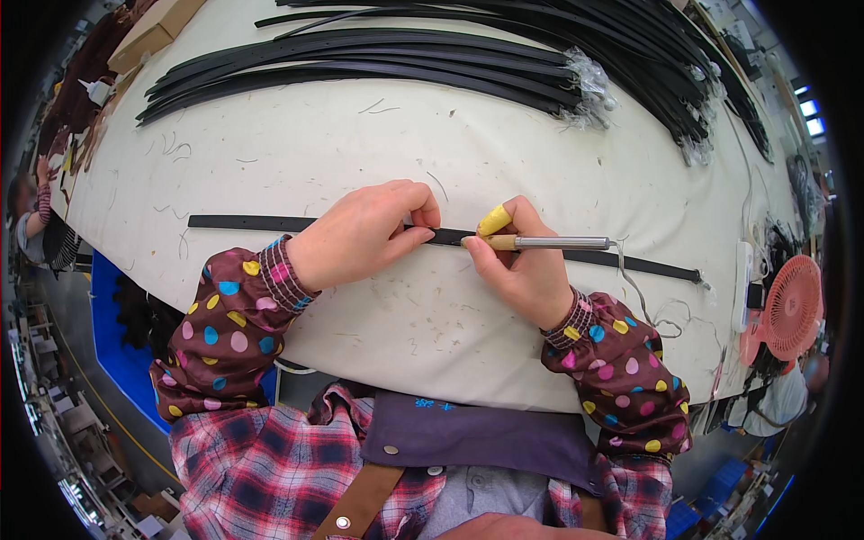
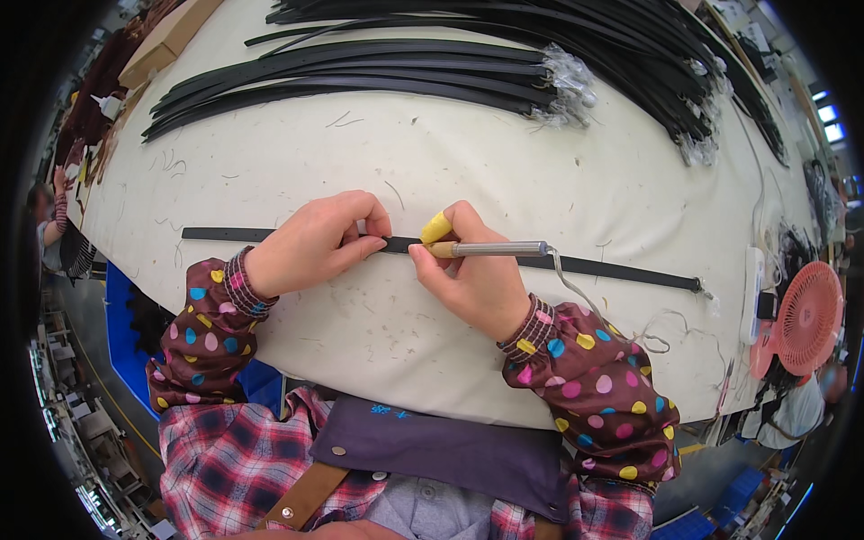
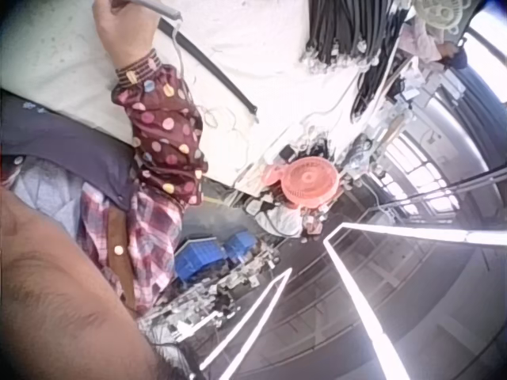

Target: The person uses a yellow-handled awl to stitch a black strap on a white work surface. They repeatedly pierce the strap and pull thread through, then set the finished strap aside and pick up another from a pile to continue stitching.

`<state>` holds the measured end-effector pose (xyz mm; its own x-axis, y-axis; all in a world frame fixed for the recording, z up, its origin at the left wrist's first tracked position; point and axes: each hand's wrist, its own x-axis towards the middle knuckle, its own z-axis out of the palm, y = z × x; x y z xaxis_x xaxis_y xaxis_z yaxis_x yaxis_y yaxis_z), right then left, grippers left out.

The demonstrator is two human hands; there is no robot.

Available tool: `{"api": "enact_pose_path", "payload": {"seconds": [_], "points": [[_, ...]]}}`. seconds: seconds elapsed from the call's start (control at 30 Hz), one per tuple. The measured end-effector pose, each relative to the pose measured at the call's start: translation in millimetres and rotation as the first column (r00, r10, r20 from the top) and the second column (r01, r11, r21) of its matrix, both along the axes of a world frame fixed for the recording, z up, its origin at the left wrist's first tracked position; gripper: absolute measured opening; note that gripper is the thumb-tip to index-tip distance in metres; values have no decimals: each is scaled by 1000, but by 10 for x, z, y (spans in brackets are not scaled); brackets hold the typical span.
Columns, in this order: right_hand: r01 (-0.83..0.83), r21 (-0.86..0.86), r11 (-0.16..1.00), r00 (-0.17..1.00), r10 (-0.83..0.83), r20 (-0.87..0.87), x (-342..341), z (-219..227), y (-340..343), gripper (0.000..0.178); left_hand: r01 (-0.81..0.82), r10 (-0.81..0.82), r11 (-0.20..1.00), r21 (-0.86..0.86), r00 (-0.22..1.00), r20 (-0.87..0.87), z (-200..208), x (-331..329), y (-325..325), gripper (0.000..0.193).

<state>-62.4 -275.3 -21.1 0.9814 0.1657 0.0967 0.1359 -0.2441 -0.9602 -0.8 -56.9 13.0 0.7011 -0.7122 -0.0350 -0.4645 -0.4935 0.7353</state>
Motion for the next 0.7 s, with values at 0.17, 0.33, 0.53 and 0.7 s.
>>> {"api": "enact_pose_path", "payload": {"seconds": [0.17, 0.33, 0.53, 0.7], "points": [[-10, -26, 1000, 1000, 10, -5, 3, -13, 6, 23, -30, 29, 999, -23, 1000, -6, -30, 0, 10, 10], [-12, -61, 998, 1000, 13, 12, 1, -2, 10, 23, 1, 2, 998, 59, 999, -40, 83, -31, -2, 10], [-9, -49, 999, 1000, 10, 13, 0, 22, 30, 21, 37, -38, 994, 104, 999, 10, 63, -51, 19, 7], [-14, -64, 998, 1000, 16, 23, 8, 14, 21, 22, 36, -37, 994, 104, 999, 5, 62, -49, 12, 6]]}}
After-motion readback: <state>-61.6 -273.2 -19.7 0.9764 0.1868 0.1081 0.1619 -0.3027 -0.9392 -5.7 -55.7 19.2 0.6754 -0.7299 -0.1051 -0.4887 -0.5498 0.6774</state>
